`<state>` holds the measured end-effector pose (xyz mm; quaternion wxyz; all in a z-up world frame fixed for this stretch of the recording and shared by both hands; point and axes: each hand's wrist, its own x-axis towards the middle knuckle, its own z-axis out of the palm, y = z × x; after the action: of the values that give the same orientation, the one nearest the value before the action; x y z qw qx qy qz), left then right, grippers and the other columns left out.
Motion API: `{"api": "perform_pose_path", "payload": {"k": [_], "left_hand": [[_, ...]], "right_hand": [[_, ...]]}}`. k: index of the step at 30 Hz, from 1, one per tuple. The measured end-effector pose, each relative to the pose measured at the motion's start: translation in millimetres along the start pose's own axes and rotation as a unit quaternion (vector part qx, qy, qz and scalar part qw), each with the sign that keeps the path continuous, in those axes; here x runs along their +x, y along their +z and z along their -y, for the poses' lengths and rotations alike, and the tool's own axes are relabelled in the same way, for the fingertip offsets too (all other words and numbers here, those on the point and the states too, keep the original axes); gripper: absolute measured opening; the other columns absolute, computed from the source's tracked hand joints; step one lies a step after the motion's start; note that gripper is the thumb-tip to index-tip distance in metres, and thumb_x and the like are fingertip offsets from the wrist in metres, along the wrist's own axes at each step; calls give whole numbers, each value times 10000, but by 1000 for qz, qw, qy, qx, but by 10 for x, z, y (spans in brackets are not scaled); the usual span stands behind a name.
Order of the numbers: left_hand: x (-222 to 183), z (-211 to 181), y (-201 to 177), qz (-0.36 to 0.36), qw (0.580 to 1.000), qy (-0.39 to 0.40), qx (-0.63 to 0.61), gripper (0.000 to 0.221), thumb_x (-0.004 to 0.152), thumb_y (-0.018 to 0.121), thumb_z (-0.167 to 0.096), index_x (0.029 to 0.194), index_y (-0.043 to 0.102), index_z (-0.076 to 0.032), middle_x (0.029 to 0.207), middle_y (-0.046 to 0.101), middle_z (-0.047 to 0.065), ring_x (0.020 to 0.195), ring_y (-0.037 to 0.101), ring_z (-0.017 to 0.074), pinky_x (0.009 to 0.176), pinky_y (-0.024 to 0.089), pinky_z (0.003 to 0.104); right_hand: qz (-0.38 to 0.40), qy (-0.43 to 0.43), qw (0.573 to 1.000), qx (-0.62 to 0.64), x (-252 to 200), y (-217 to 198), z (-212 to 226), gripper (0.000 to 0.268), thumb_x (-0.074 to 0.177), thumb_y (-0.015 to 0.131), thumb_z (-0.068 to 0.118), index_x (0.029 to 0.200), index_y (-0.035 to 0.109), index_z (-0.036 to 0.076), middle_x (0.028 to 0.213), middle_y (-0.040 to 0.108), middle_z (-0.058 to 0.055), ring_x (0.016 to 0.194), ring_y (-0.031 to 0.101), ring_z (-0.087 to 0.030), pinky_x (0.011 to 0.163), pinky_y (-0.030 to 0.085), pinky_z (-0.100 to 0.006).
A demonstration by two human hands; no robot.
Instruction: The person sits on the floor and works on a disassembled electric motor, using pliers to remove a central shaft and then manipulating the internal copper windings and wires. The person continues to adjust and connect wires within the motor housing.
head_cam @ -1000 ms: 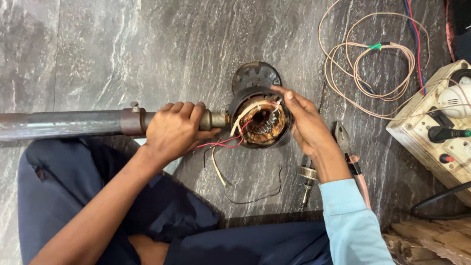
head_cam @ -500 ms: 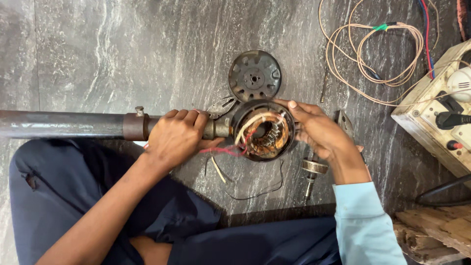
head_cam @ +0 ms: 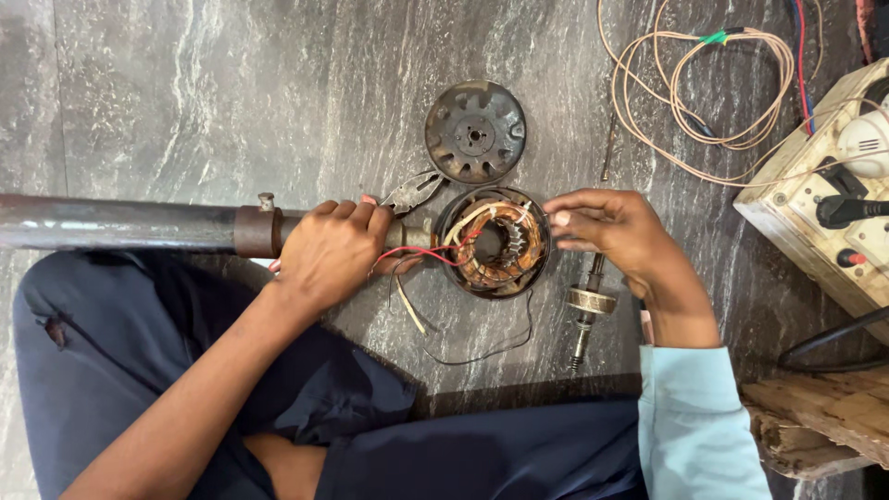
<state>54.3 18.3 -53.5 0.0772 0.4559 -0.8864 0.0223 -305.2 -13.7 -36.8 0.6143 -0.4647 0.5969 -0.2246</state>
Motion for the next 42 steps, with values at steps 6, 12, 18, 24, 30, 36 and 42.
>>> {"api": "perform_pose_path", "payload": {"k": [6,12,18,24,30,36,42], "left_hand": [[40,-15,-57,10,1000,-6,-10,664,834,648,-666,926,648,-9,897,722,162,791,719,298,746,564,396],[69,-82,-183,12,999,-37,-36,612,846,666,-650,902,678,-41,824,708,122,758,713,292,689,555,404],[115,-87,-223,-9,998,-48,-50,573,874,664,-636,867,691,-64,799,700,102,755,707,282,680,540,405],[74,-106,-231,-39,995,-53,-80,503,908,668,-552,985,704,-56,868,690,97,851,680,283,766,512,411],[-17,-134,-211,-107,985,-49,-125,455,896,749,-399,1107,637,-12,1076,618,147,1029,592,340,895,452,462],[-308,-409,-77,-199,970,-44,-129,327,920,727,-226,988,525,22,1156,563,289,992,532,409,860,385,521],[-453,-830,-44,101,947,122,-280,497,971,687,-534,931,563,-55,928,570,135,865,590,316,770,521,438]], "right_hand": [[7,42,999,3,-128,-134,68,296,958,680,225,1080,770,-30,905,769,-146,758,712,-201,658,585,-345],[106,2,994,-26,-226,-168,220,278,856,734,142,1095,764,2,900,784,-95,767,717,-158,664,584,-312],[122,-26,992,-22,-235,-172,209,229,844,765,71,1057,775,-13,845,770,-101,726,703,-156,665,577,-300],[81,-58,995,-26,-199,-187,143,183,875,743,75,1028,768,-22,827,758,-88,727,702,-147,652,576,-289],[72,-88,993,-25,-221,-160,154,159,905,728,77,1021,765,-25,836,755,-84,756,701,-137,675,569,-283],[68,-93,993,-18,-236,-130,184,179,901,713,44,1062,760,-19,882,765,-89,796,716,-151,709,580,-293],[95,-107,990,1,-191,-67,156,188,919,684,25,1093,736,-21,951,768,-84,860,734,-152,769,602,-302]]}}
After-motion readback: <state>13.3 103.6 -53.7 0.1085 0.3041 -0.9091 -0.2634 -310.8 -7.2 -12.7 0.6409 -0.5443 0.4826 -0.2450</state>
